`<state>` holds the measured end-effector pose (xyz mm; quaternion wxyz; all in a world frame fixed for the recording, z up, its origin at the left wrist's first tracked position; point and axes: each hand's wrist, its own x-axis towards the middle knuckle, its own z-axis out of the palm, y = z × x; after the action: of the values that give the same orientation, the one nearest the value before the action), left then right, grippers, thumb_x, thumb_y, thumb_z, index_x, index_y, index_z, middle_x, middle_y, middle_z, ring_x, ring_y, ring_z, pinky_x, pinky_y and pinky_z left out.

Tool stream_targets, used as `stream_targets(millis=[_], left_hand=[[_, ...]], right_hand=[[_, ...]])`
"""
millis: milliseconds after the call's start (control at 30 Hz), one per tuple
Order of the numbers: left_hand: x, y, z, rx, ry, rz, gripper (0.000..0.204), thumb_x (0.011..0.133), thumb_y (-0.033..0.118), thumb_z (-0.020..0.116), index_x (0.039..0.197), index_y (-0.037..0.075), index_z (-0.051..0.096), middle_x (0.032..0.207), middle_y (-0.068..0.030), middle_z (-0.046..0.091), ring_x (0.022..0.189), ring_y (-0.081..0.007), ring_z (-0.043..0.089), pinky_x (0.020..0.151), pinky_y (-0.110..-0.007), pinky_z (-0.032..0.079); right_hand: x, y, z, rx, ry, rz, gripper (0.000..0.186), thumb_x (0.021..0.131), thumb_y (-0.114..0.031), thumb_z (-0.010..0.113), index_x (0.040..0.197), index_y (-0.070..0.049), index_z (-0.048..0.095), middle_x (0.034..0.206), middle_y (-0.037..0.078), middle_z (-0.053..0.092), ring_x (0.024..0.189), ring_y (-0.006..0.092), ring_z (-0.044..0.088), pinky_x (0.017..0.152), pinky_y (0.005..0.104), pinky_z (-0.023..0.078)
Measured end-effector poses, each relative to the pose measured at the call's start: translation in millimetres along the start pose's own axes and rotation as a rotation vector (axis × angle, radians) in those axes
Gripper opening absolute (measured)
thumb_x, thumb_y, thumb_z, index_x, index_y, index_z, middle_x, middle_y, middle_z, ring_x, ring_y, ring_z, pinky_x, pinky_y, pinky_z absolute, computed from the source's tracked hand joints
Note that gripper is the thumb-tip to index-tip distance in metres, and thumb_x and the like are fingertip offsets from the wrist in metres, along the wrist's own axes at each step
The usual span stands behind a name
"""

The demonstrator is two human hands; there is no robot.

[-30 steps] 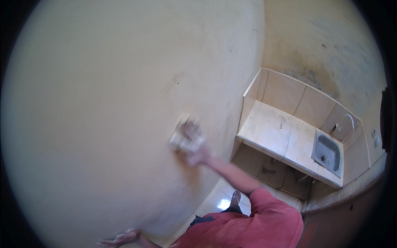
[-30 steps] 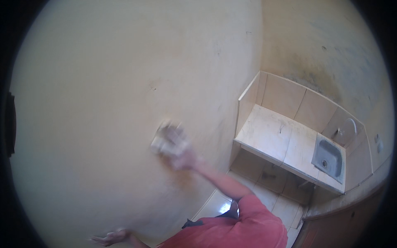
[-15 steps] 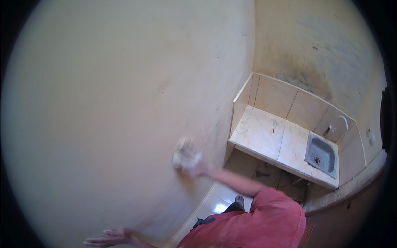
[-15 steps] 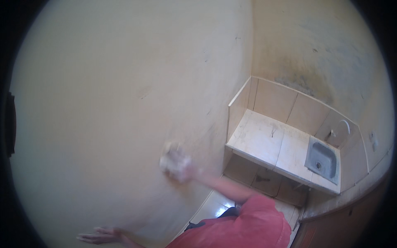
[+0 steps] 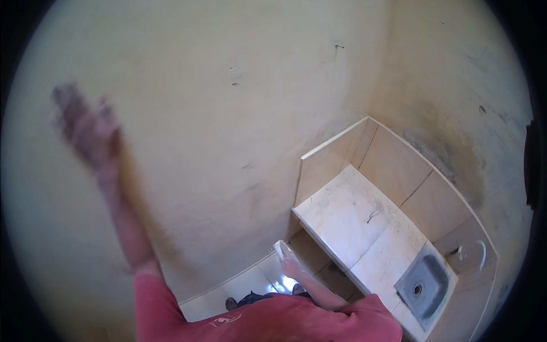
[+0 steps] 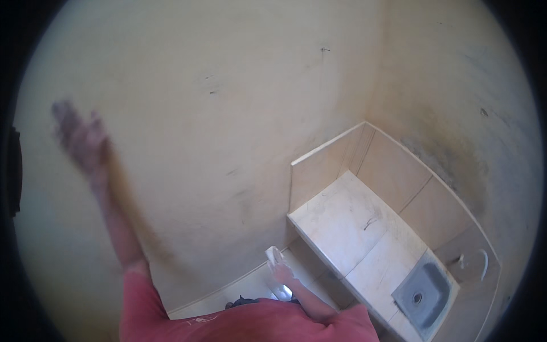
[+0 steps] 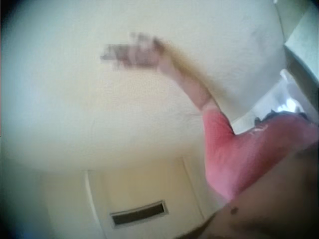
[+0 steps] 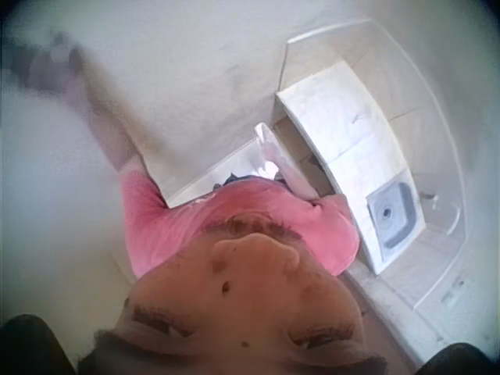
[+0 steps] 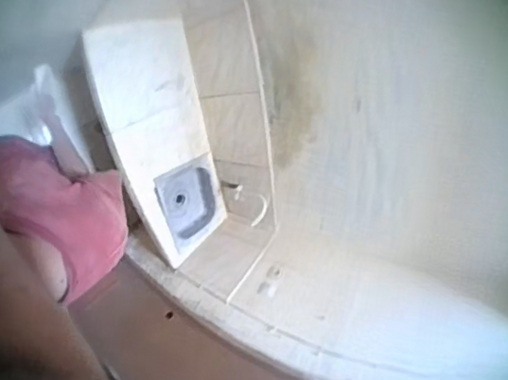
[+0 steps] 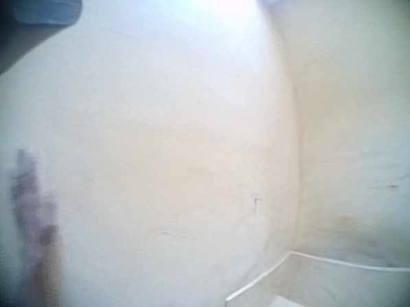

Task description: The person wipes a wall with a white cloth, moving in vertical and circular motions across different sections. The person repeatedly rubs the same areas and occasionally pauses to touch the wall with bare hands.

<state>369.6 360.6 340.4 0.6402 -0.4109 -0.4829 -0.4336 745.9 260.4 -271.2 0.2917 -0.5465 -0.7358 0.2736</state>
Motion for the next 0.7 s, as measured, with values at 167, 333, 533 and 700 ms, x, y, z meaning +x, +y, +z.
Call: stream_targets(millis=[167, 333, 533, 700], left_hand=[[-68, 261, 59, -0.437, -0.626, 0.667, 0.049, 0.096, 0.019, 0.047, 0.141, -0.001, 0.05, 0.147, -0.0231, 0.047, 0.138, -0.0341, 0.043, 0.117, -0.044, 0.03], [-95, 349, -45, -1.12, -0.898, 0.931, 0.062, 0.095, 0.055, 0.053, 0.138, 0.011, 0.056, 0.153, -0.0158, 0.041, 0.145, -0.0333, 0.033, 0.12, -0.047, 0.025], [61, 193, 19, -0.151, 0.015, -0.055, 0.06, 0.098, 0.033, 0.051, 0.146, -0.003, 0.042, 0.158, -0.0213, 0.031, 0.149, -0.0353, 0.023, 0.12, -0.052, 0.017], [25, 290, 80, -0.205, -0.428, 0.223, 0.067, 0.091, 0.023, 0.048, 0.151, -0.003, 0.032, 0.159, -0.0183, 0.031, 0.148, -0.032, 0.027, 0.123, -0.048, 0.015]], right_hand=[[29, 25, -68, -0.001, 0.029, -0.105, 0.073, 0.101, -0.031, 0.047, 0.154, 0.006, 0.014, 0.157, 0.028, 0.027, 0.141, 0.0463, 0.032, 0.118, 0.0494, 0.025], [24, 45, -101, 0.053, 0.074, -0.125, 0.07, 0.101, -0.025, 0.046, 0.154, 0.006, 0.013, 0.156, 0.029, 0.027, 0.14, 0.0466, 0.033, 0.117, 0.0476, 0.026], [9, 40, -116, 0.254, -0.04, -0.111, 0.069, 0.102, -0.024, 0.045, 0.154, 0.007, 0.011, 0.158, 0.03, 0.023, 0.145, 0.0442, 0.027, 0.119, 0.0462, 0.024], [39, 31, -123, 0.279, -0.06, -0.278, 0.069, 0.102, -0.023, 0.044, 0.154, 0.007, 0.01, 0.158, 0.03, 0.023, 0.143, 0.0451, 0.03, 0.118, 0.0463, 0.025]])
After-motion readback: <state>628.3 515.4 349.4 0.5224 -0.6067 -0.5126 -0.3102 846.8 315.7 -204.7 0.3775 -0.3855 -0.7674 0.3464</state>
